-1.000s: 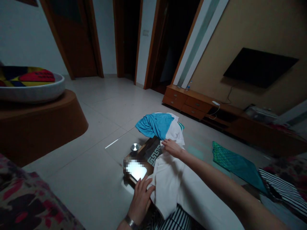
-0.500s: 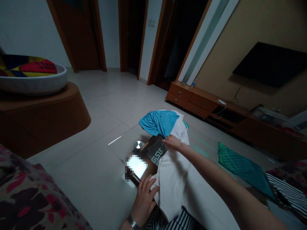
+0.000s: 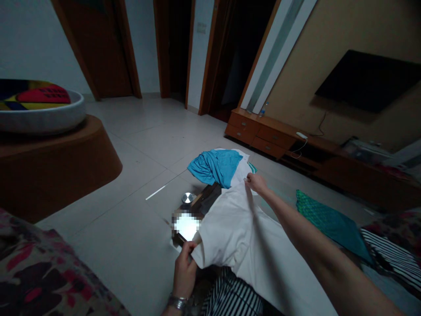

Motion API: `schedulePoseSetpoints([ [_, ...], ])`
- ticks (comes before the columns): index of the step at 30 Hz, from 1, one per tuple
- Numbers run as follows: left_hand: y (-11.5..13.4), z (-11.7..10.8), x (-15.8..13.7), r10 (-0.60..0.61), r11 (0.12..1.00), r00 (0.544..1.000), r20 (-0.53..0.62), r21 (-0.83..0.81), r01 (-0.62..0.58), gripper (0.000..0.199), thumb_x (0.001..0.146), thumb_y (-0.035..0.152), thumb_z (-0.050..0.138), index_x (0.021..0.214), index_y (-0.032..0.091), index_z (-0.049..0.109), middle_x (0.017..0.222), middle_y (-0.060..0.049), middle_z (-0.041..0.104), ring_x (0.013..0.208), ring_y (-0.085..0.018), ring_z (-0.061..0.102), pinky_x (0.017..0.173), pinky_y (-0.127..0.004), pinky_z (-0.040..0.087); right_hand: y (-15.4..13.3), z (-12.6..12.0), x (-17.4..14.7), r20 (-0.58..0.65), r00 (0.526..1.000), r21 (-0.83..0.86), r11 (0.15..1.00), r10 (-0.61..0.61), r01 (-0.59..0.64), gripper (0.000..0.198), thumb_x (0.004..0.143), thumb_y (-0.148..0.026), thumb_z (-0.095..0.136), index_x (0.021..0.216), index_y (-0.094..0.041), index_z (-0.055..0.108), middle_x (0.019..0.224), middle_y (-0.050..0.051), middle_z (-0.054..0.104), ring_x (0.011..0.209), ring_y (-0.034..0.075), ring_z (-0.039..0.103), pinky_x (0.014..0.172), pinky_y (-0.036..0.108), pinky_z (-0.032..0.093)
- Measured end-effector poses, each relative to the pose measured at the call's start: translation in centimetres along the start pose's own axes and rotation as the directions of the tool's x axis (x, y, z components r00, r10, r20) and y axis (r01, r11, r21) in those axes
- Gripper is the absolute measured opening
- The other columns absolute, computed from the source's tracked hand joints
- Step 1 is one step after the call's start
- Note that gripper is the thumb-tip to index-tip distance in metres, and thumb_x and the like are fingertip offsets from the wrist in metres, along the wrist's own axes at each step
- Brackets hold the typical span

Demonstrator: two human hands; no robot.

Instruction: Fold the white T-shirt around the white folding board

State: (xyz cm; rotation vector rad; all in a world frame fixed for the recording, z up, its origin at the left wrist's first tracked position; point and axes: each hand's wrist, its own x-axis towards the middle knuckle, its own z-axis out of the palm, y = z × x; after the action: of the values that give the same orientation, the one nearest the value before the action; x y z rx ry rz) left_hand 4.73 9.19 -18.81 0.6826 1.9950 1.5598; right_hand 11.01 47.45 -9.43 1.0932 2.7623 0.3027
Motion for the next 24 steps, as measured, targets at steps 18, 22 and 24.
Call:
schedulePoseSetpoints([
  [18,0.3,0.4,-1.6,0.286,0.902,0.949,0.134,0.295,-0.314,0.028,0.076,0.015,0.051,0.098,0.021,0.068,0.115,-0.009,0.062,0.112,-0.025,0.052,0.096,-0.045,0.043,-13.7,1.5,-4.1,-0.002,0.627,0.231,0.61,-0.779,0.758,0.02,0.077,-0.02,0.063,0.095,-0.017,0.069,0.099,0.008,0.066,0.097,0.021,0.055,0.082,0.031,0.04],
  [22,2.4,0.0,-2.4,0.436,0.806,0.839,0.324,0.273,-0.525,0.021,0.082,0.016,0.046,0.085,0.02,0.066,0.103,-0.007,0.066,0.106,-0.022,0.055,0.103,-0.047,0.035,-11.2,-0.2,-5.7,0.023,0.599,0.321,0.573,-0.801,0.754,0.014,0.074,-0.016,0.062,0.086,-0.014,0.069,0.087,0.006,0.067,0.081,0.016,0.056,0.073,0.025,0.04],
  [24,2.9,-0.1,-3.0,0.495,0.748,0.758,0.424,0.235,-0.62,0.024,0.082,0.011,0.043,0.083,0.021,0.064,0.096,-0.004,0.068,0.102,-0.018,0.057,0.108,-0.046,0.028,-9.5,-0.9,-6.6,0.087,0.612,0.398,0.591,-0.786,0.702,0.018,0.072,-0.015,0.062,0.089,-0.013,0.068,0.083,0.004,0.068,0.072,0.013,0.055,0.065,0.022,0.038],
])
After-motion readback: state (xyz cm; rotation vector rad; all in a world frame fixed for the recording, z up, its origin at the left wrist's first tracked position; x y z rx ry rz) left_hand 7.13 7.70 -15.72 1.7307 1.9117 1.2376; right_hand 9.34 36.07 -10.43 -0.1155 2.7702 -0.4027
